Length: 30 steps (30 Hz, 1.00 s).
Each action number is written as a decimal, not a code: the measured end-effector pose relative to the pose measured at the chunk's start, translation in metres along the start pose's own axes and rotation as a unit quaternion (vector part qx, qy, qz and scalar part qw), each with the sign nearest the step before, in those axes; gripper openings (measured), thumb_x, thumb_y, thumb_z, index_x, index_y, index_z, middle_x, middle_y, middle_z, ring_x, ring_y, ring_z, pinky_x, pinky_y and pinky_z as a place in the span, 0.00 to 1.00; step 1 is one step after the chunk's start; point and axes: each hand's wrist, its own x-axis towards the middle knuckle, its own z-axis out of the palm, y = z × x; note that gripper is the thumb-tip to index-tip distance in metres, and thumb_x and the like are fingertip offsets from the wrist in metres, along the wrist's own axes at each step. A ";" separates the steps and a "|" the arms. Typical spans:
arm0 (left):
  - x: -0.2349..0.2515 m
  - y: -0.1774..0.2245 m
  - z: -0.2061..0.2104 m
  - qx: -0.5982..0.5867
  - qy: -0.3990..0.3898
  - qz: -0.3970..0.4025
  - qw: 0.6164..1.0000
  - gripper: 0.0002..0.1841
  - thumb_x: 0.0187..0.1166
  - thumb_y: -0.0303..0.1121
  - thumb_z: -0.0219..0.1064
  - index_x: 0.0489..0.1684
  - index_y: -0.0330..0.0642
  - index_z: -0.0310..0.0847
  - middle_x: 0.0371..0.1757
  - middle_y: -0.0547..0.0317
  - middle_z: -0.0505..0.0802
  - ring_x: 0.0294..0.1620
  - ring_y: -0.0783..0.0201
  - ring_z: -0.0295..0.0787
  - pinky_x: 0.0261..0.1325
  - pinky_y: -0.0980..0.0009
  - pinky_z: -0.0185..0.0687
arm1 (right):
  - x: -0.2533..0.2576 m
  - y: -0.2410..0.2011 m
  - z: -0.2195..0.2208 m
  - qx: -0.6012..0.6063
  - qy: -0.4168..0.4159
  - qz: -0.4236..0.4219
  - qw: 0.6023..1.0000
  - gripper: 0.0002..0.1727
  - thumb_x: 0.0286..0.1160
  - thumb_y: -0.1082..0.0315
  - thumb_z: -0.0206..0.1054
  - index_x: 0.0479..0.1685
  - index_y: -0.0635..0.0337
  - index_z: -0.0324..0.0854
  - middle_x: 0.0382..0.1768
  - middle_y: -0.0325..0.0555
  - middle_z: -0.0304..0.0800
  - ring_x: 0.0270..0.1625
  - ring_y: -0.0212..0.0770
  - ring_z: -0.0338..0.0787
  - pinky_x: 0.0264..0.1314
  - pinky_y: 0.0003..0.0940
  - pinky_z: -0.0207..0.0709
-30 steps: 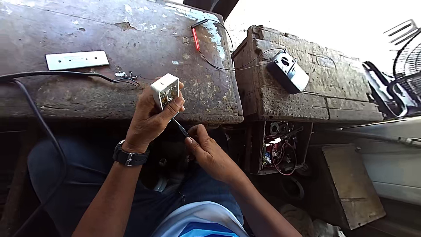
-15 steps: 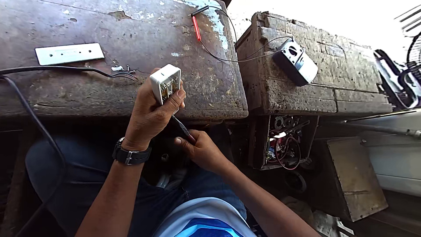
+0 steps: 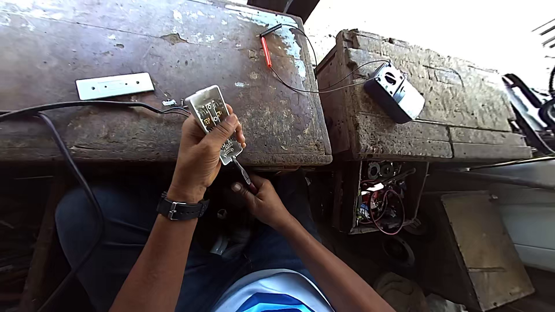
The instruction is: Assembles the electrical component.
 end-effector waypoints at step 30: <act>0.007 -0.011 -0.011 0.122 -0.143 0.122 0.975 0.09 0.85 0.25 0.61 0.57 0.32 0.73 0.40 0.51 0.88 0.38 0.56 0.90 0.48 0.57 0.91 | -0.014 -0.061 -0.034 -0.056 -0.143 0.182 0.971 0.22 0.92 0.49 0.51 0.38 0.54 0.81 0.23 0.36 0.80 0.27 0.31 0.80 0.33 0.29 0.73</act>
